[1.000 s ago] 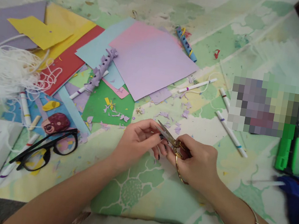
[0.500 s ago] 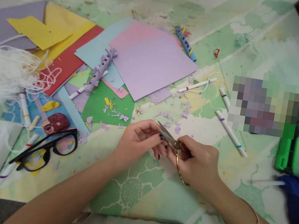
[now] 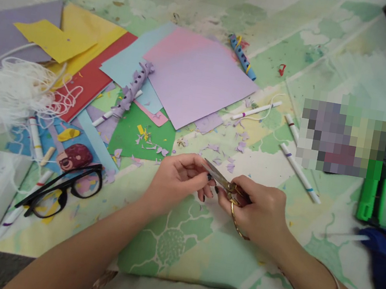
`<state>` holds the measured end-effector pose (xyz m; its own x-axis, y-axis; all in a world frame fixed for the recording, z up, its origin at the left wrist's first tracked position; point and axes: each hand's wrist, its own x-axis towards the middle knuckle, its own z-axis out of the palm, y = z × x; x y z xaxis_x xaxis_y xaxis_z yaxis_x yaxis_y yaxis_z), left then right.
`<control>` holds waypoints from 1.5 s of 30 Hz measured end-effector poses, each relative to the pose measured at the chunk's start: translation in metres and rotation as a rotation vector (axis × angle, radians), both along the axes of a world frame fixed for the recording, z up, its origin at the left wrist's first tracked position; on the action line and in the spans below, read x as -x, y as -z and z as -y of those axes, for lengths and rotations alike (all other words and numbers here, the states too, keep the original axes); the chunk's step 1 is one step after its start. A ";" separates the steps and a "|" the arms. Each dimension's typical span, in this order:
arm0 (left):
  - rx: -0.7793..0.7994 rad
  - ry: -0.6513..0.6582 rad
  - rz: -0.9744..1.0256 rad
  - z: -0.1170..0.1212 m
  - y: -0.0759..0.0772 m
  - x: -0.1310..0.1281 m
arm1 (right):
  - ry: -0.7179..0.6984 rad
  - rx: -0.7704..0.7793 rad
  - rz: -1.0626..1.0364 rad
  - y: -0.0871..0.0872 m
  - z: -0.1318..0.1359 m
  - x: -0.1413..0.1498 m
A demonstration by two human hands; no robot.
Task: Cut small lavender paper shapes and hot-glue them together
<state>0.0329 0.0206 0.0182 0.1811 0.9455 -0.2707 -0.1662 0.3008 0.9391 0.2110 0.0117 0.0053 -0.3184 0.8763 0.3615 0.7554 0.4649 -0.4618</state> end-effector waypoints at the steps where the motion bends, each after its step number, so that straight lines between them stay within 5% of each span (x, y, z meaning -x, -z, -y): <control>1: 0.002 0.001 -0.008 0.000 0.000 0.000 | -0.002 -0.002 0.006 0.000 0.000 0.000; 23: 0.109 0.069 0.016 -0.007 0.005 0.007 | -0.057 0.004 0.074 -0.001 -0.006 -0.012; 33: 0.181 -0.012 0.109 -0.008 0.006 0.010 | 0.293 0.129 0.292 0.002 -0.029 -0.053; 45: 0.126 -0.130 0.113 -0.010 0.006 0.009 | 0.421 0.398 0.536 -0.015 -0.020 -0.044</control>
